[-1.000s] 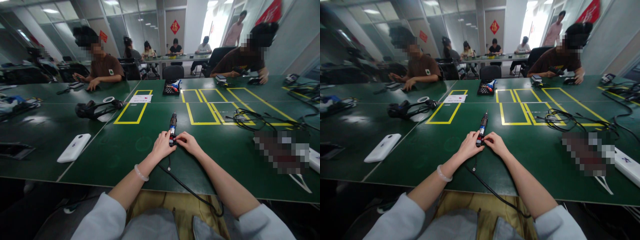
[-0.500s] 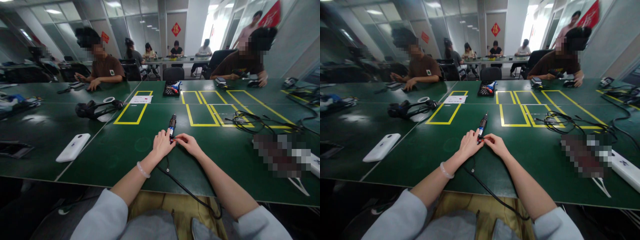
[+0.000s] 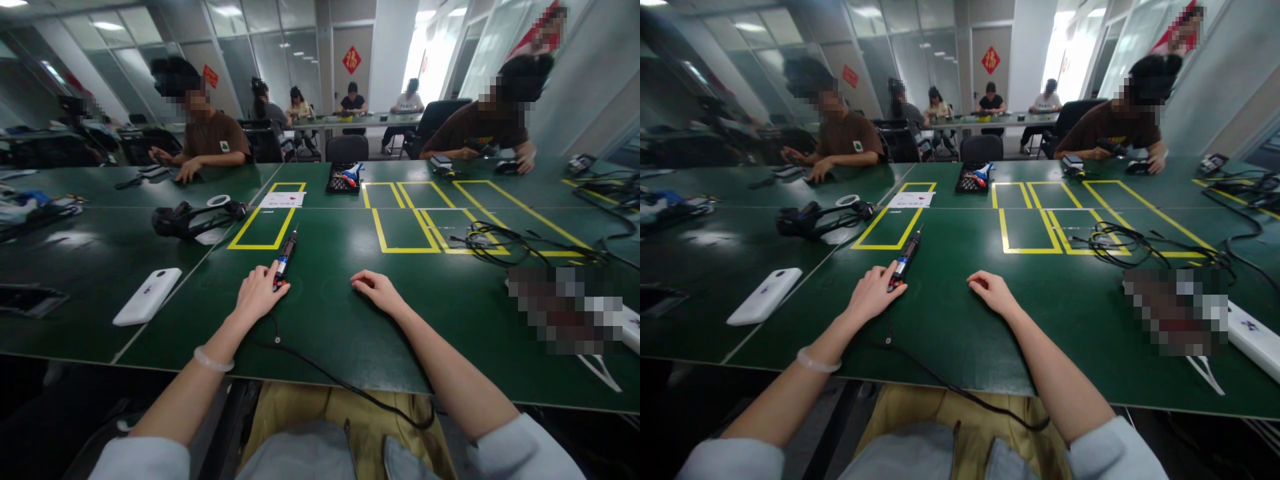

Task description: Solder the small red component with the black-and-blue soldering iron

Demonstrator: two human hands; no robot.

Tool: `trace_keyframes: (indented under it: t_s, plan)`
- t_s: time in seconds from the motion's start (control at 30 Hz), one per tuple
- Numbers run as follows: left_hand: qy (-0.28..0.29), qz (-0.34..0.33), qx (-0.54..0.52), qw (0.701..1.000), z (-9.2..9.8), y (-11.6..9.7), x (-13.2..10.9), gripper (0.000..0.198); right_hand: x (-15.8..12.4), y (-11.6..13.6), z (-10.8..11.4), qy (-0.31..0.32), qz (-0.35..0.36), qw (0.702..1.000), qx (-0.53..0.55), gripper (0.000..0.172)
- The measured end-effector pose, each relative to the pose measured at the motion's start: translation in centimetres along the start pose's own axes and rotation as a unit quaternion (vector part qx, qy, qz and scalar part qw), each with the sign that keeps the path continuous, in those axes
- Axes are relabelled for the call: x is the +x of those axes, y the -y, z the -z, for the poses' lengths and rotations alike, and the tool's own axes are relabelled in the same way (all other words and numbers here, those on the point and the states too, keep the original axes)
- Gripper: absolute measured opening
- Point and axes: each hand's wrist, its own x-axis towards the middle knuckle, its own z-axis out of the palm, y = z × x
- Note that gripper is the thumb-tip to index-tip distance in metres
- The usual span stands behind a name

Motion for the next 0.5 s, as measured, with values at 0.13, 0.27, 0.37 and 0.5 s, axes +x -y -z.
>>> trace_keyframes:
  t_s: [0.13,0.27,0.37,0.5]
  plan:
    - [0.023,0.05,0.013,0.998,0.0,5.6,-0.7,0.074,0.0,0.1,0.0,0.005,-0.001,1.0,0.002,0.022]
    - [0.032,0.089,0.012,0.996,-0.1,10.3,-1.4,0.077,-0.1,0.1,-0.1,0.011,0.002,1.0,-0.006,0.022]
    - [0.029,0.112,0.002,0.993,-0.2,13.4,-1.5,0.079,-0.1,0.1,-0.1,0.014,0.002,1.0,-0.008,0.022]
    - [0.023,0.131,-0.02,0.991,-0.4,16.3,-1.6,0.079,0.0,0.0,-0.2,0.017,0.005,1.0,-0.009,0.022]
